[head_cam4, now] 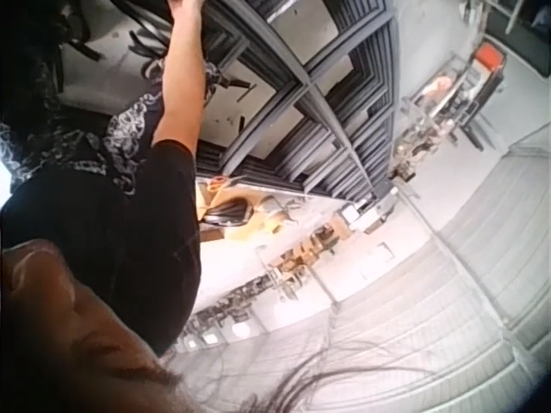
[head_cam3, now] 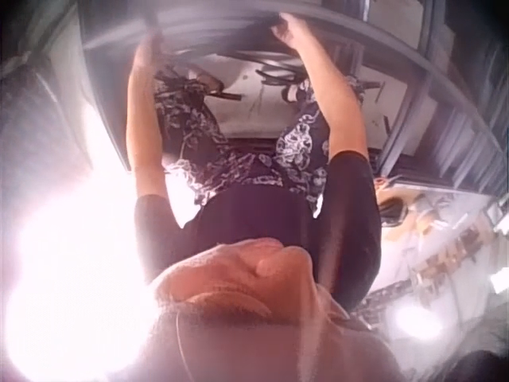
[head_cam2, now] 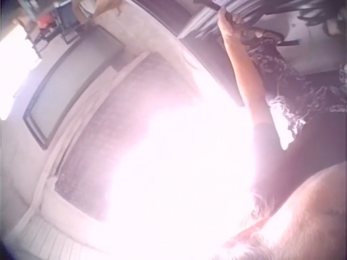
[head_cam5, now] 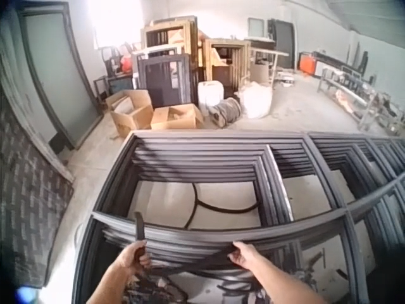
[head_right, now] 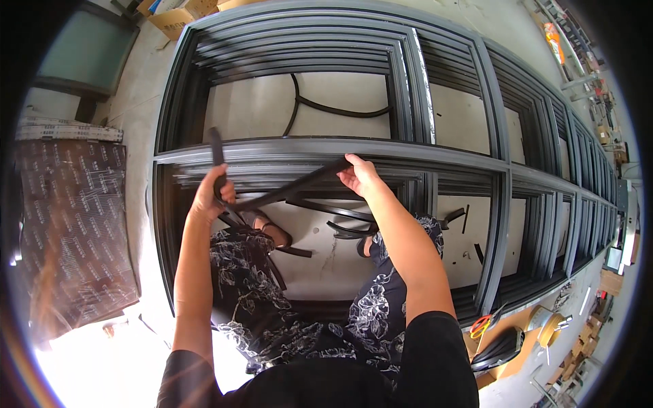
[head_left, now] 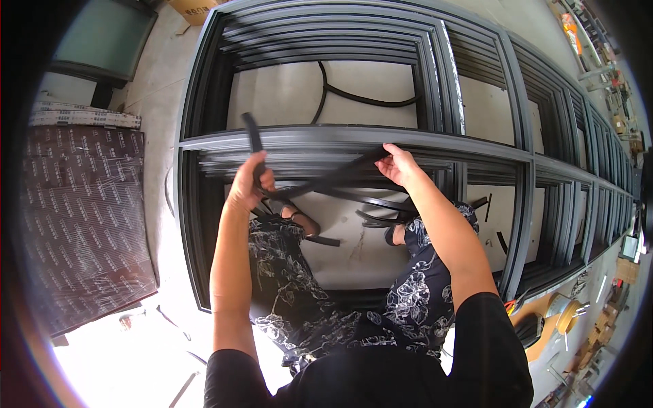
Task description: The person installs a black rubber seal into the tracks of a metal frame by hand and trims the excess seal using shears.
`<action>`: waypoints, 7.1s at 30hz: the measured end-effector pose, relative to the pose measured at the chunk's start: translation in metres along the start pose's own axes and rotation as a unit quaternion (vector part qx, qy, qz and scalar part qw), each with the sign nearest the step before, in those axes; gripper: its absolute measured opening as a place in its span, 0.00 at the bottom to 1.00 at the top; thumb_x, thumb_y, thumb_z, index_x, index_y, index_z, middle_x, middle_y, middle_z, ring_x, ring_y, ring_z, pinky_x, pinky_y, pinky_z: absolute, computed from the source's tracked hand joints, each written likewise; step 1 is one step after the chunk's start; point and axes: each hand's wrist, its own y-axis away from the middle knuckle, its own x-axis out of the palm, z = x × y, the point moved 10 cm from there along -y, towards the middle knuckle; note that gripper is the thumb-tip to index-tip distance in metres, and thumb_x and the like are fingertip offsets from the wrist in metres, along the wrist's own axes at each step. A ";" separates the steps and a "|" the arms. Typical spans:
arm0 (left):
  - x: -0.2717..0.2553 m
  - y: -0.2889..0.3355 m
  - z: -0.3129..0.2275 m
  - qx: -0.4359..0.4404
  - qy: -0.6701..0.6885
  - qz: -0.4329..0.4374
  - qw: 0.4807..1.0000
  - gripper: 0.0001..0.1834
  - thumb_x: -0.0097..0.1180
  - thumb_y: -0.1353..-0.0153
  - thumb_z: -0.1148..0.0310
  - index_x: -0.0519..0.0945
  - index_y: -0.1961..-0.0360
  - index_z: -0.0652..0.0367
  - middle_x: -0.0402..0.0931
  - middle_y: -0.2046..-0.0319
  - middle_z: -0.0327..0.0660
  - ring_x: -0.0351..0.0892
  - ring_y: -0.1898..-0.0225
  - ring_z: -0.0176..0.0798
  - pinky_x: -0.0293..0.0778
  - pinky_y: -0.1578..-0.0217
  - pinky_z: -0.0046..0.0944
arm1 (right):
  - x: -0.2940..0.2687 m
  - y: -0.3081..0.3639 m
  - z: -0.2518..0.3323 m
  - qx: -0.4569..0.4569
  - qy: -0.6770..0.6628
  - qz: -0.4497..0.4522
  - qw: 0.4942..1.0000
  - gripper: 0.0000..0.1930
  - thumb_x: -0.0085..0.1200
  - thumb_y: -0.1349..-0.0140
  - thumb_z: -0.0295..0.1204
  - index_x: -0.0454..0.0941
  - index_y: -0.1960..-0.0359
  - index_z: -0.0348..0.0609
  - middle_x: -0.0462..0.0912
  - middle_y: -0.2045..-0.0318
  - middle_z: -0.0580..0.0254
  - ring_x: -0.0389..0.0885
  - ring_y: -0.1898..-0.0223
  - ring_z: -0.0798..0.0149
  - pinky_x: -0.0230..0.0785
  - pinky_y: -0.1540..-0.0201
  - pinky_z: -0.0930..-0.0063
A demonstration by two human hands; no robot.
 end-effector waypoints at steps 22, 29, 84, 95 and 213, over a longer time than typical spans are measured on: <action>-0.096 -0.029 -0.025 0.121 0.018 -0.135 0.983 0.25 0.56 0.36 0.55 0.73 0.51 0.68 0.75 0.51 0.56 0.78 0.50 0.50 0.76 0.47 0.45 | -0.049 -0.047 -0.074 -0.182 0.698 0.013 0.693 0.14 0.65 0.45 0.41 0.80 0.72 0.41 0.83 0.75 0.57 0.83 0.70 0.59 0.74 0.66 0.64; -0.098 0.022 -0.065 0.196 -0.051 -0.142 0.969 0.20 0.50 0.32 0.57 0.75 0.52 0.65 0.79 0.51 0.50 0.78 0.47 0.46 0.74 0.47 0.43 | -0.160 -0.058 -0.207 -0.126 0.878 0.033 0.461 0.31 0.65 0.50 0.42 0.72 0.46 0.40 0.76 0.47 0.45 0.75 0.45 0.44 0.68 0.42 0.56; -0.273 0.269 0.105 0.522 0.344 -0.326 0.709 0.11 0.43 0.30 0.72 0.73 0.50 0.59 0.76 0.50 0.46 0.69 0.40 0.46 0.61 0.37 0.45 | 0.357 0.093 -0.105 -0.582 0.749 0.017 0.316 0.31 0.60 0.41 0.43 0.68 0.40 0.37 0.70 0.40 0.50 0.71 0.42 0.49 0.63 0.38 0.56; -0.236 0.305 0.122 0.535 0.567 -0.015 0.626 0.07 0.49 0.39 0.76 0.80 0.62 0.62 0.78 0.52 0.44 0.63 0.34 0.47 0.50 0.31 0.50 | 0.403 0.116 -0.329 0.068 0.420 0.155 0.891 0.28 0.54 0.37 0.54 0.71 0.55 0.36 0.77 0.64 0.58 0.79 0.69 0.64 0.76 0.65 0.70; -0.323 0.037 -0.123 0.150 -0.543 -0.553 0.614 0.29 0.62 0.46 0.46 0.72 0.55 0.58 0.76 0.53 0.45 0.74 0.46 0.48 0.71 0.48 0.45 | 0.438 0.006 -0.403 -0.022 0.265 0.076 0.961 0.17 0.42 0.28 0.36 0.73 0.44 0.43 0.82 0.58 0.53 0.82 0.61 0.64 0.76 0.60 0.73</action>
